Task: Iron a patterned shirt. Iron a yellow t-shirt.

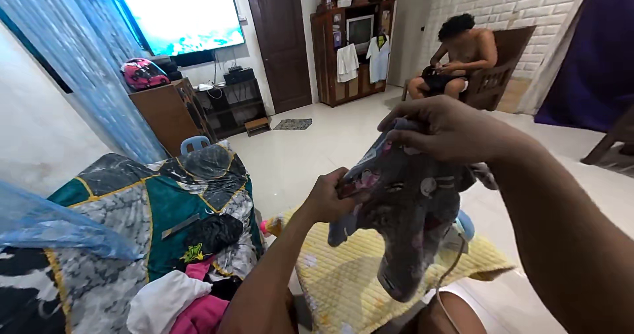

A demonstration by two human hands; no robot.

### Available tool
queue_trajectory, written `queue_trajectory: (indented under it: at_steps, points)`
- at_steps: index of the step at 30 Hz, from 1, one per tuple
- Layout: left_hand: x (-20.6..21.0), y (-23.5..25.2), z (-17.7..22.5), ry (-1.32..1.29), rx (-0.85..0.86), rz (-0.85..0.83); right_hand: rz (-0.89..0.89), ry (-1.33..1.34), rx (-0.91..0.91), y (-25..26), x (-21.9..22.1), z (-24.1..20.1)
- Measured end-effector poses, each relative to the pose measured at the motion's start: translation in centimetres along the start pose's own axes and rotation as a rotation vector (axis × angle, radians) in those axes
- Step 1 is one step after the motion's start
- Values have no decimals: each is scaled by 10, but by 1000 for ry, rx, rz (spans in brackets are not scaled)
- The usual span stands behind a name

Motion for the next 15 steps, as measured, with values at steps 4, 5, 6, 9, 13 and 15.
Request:
queue_trajectory:
  at_steps: [4,5,6,9,13,15]
  points:
    - [-33,-8,-9,58,-36,-21,-92,-19,98,-8,-8,26]
    - [-42,-8,-10,70,-56,-14,-101,-2,148,-10,-10,35]
    - [-51,-8,-9,85,-76,-6,-102,13,199,-12,-11,43]
    - [-70,-5,-2,152,-111,-1,-58,42,312,-15,-11,61]
    - [-84,2,14,221,-105,-4,40,22,329,-15,-12,70]
    - [-91,3,19,221,-88,37,56,23,295,-14,-14,67]
Point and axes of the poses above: each hand's wrist, its own y-axis towards the middle knuckle, its own x-axis out of the palm, z = x × y, the point moved 8 cm from there along y, towards the middle knuckle, and after that the axes turned 1 degree about x, right-handed, at the moved point
